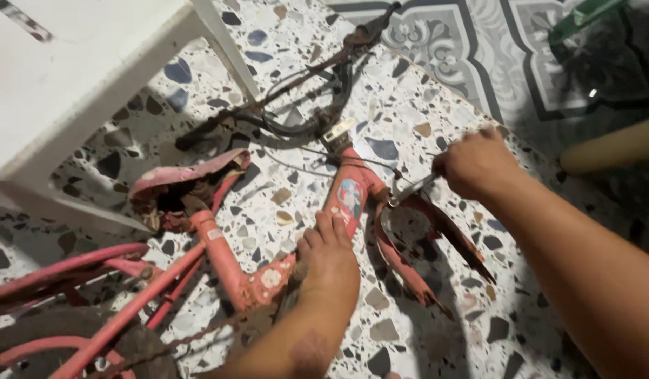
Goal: The person uses a wrench to loosen and remove bolts from the front fork and seat post of a pink bicycle. They detach the front fork and then remove the seat post, placing the parts aside on the floor.
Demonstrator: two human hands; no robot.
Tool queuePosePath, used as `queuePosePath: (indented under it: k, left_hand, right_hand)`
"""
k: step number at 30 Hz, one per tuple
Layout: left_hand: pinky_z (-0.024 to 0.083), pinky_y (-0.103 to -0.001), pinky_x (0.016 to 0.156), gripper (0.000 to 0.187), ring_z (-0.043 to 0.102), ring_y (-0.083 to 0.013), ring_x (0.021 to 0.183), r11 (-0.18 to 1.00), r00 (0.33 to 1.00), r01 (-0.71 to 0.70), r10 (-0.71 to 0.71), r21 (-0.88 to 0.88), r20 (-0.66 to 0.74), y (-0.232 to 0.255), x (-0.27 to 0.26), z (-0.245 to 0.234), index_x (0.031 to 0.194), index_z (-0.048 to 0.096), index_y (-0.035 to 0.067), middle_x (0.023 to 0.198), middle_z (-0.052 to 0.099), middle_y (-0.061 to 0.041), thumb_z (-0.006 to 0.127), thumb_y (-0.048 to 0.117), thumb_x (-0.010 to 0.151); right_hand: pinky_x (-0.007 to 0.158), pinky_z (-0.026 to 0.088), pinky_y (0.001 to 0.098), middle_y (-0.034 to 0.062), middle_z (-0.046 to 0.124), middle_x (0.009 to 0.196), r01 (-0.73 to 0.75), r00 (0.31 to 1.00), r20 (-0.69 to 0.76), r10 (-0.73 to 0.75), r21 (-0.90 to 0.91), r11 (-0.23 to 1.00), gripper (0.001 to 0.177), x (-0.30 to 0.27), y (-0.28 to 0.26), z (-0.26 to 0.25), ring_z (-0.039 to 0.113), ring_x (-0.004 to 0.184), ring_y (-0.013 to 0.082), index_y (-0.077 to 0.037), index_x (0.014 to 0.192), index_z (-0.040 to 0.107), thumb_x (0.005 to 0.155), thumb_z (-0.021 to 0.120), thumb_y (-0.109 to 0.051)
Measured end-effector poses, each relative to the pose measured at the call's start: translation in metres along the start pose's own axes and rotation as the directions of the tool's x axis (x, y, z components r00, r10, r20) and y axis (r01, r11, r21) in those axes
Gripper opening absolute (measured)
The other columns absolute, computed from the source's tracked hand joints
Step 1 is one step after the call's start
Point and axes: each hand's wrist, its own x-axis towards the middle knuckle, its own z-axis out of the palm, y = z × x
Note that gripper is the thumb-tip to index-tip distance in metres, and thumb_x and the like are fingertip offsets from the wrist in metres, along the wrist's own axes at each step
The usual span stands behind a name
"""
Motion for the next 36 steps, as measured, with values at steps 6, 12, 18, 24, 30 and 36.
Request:
queuePosePath:
  k: [6,12,18,24,30,36]
  left_hand:
    - [0.039,-0.049,0.099,0.066,0.051,-0.0410,0.121,0.999,0.999,0.019,-0.017,0.040,-0.037,0.003,0.002,0.007,0.149,0.038,-0.005,0.150,0.038,-0.028,0.052,0.018,0.088]
    - [0.037,-0.049,0.102,0.065,0.050,-0.0395,0.118,0.999,1.000,0.012,-0.012,0.050,0.004,0.004,0.002,0.002,0.150,0.036,-0.005,0.153,0.035,-0.028,0.051,0.018,0.090]
    - [0.035,-0.049,0.103,0.069,0.049,-0.0418,0.123,0.998,0.990,-0.024,0.016,0.050,0.140,0.002,0.001,-0.012,0.152,0.030,-0.005,0.155,0.029,-0.030,0.051,0.018,0.091]
    - [0.031,-0.053,0.111,0.054,0.042,-0.0442,0.132,0.994,0.956,-0.085,0.062,0.070,0.286,-0.001,0.001,-0.023,0.143,0.044,-0.007,0.162,0.024,-0.034,0.053,0.021,0.097]
    - [0.031,-0.052,0.107,0.073,0.041,-0.0406,0.129,1.000,0.978,-0.022,0.024,-0.015,0.205,-0.001,0.001,-0.030,0.149,0.031,-0.010,0.160,0.019,-0.031,0.061,0.020,0.089]
    - [0.033,-0.048,0.107,0.100,0.040,-0.0392,0.130,0.985,0.965,0.037,0.009,-0.170,0.262,-0.004,-0.003,-0.031,0.157,0.014,-0.005,0.159,0.022,-0.025,0.072,0.021,0.080]
  right_hand:
    - [0.118,0.009,0.0617,0.0032,0.039,0.159,0.377,0.809,-0.463,-0.363,-0.065,0.924,0.015,0.049,-0.072,-0.041,0.018,0.153,0.0336,-0.027,0.088,0.082,0.083,0.068,-0.027]
    - [0.101,0.051,0.0428,0.0109,0.051,0.149,0.535,0.809,-0.415,-0.417,0.222,0.816,0.022,0.041,-0.111,-0.029,0.056,0.126,0.0343,-0.022,0.107,0.078,0.088,0.068,-0.018]
    - [0.090,0.052,0.0470,0.0173,0.062,0.128,0.438,0.886,-0.394,-0.247,0.532,0.724,0.050,0.031,-0.121,-0.024,0.065,0.107,0.0417,-0.010,0.133,0.061,0.083,0.069,-0.015]
    - [0.089,0.053,0.0442,0.0132,0.069,0.109,0.453,0.890,-0.294,-0.349,0.482,0.750,0.042,0.010,-0.136,-0.025,0.066,0.107,0.0366,-0.013,0.118,0.067,0.078,0.075,-0.022]
    - [0.088,0.053,0.0422,0.0086,0.069,0.100,0.568,0.802,-0.476,-0.361,0.419,0.708,0.017,-0.033,-0.113,-0.017,0.062,0.102,0.0312,-0.013,0.097,0.071,0.081,0.073,-0.018]
    - [0.084,0.053,0.0398,0.0090,0.068,0.108,0.624,0.732,-0.592,-0.337,0.382,0.682,0.013,-0.087,-0.091,0.003,0.061,0.103,0.0304,-0.011,0.083,0.073,0.072,0.073,-0.006]
